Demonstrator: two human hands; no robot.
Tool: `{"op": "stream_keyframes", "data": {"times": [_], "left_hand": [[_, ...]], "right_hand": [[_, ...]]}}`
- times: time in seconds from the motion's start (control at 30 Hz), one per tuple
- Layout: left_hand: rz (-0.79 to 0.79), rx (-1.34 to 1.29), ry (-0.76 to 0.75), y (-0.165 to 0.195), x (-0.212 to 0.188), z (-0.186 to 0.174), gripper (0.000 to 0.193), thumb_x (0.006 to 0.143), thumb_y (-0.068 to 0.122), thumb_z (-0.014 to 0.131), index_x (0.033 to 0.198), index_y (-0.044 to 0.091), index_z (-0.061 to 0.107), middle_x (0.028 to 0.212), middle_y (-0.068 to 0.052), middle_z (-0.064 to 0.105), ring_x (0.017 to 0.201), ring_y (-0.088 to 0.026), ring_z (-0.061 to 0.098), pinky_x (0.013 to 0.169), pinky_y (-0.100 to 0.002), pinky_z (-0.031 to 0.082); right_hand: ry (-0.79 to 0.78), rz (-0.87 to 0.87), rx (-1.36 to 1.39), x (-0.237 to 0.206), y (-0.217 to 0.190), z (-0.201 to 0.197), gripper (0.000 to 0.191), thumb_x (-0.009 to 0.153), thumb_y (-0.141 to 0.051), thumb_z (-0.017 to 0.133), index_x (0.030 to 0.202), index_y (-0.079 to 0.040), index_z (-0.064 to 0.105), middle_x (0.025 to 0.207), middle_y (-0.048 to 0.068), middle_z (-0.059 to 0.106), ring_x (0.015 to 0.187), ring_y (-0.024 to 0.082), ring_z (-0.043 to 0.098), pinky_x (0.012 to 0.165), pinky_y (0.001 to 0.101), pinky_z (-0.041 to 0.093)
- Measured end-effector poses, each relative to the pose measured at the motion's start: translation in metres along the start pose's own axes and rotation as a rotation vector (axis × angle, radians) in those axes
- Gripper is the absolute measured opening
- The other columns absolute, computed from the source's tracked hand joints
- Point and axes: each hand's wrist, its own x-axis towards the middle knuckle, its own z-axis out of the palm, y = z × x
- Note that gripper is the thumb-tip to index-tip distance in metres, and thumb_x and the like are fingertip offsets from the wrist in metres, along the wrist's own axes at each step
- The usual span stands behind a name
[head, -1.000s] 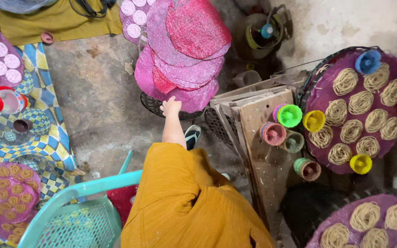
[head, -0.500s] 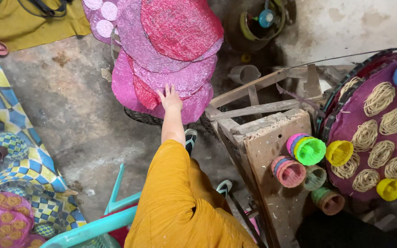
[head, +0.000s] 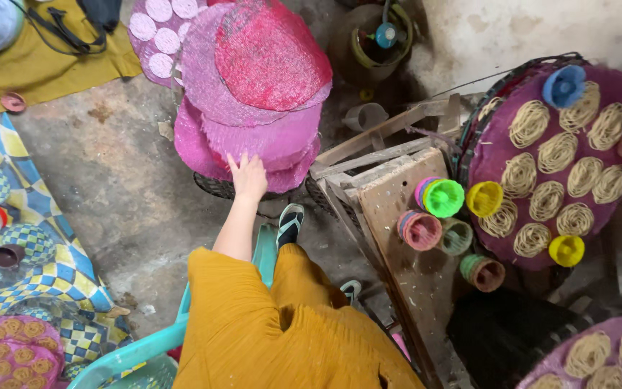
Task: The person sits at a workbench and uses a hand-held dough press to extrude noodle-like strands onto a round purple mat, forming coiled nests. They repeatedly scoop dough from a large basin into the press, press it with a wooden plunger, and place finished nests on the mat alongside others.
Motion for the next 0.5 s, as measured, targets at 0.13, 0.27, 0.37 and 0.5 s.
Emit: {"op": "stream_keyframes", "data": {"times": [0.13,0.27,0.37,0.5], "left_hand": [[-0.057,0.097,-0.371,-0.019,-0.049,-0.025,0.025,0.088,0.022,0.066,0.106,0.012,0.079,0.119,-0.005,0.073,0.133,-0.027,0.052,0.121,-0.072,0.011],[-0.058,-0.101,-0.102,-0.024,-0.078,-0.067,0.018,0.083,0.022,0.074,0.098,0.017,0.081,0.107,-0.005,0.075,0.115,-0.027,0.065,0.12,-0.068,0.022],[0.142,-0.205,0.377,-0.012,-0.083,-0.124,0.009,0.083,0.014,0.076,0.09,0.018,0.079,0.098,-0.005,0.076,0.094,-0.024,0.073,0.11,-0.058,0.044],[0.453,-0.238,0.611,0.029,-0.091,-0.233,0.024,0.087,0.001,0.068,0.103,0.017,0.075,0.116,0.0,0.073,0.093,-0.025,0.071,0.078,-0.038,0.059]], "right_hand": [[-0.044,-0.092,0.081,-0.004,-0.018,-0.017,0.06,0.104,-0.033,0.064,0.142,0.009,0.046,0.115,0.02,0.062,0.094,0.029,0.068,0.085,0.0413,0.059],[-0.08,-0.202,0.179,-0.002,-0.029,-0.036,0.059,0.105,-0.033,0.063,0.142,0.009,0.046,0.115,0.02,0.062,0.094,0.029,0.068,0.084,0.041,0.059],[-0.09,-0.299,0.264,-0.008,-0.024,-0.057,0.058,0.105,-0.032,0.062,0.142,0.009,0.046,0.115,0.02,0.062,0.093,0.029,0.068,0.083,0.0408,0.059],[-0.094,-0.426,0.365,-0.022,-0.012,-0.094,0.057,0.106,-0.032,0.061,0.142,0.009,0.046,0.114,0.02,0.062,0.093,0.029,0.068,0.083,0.0406,0.059]]}}
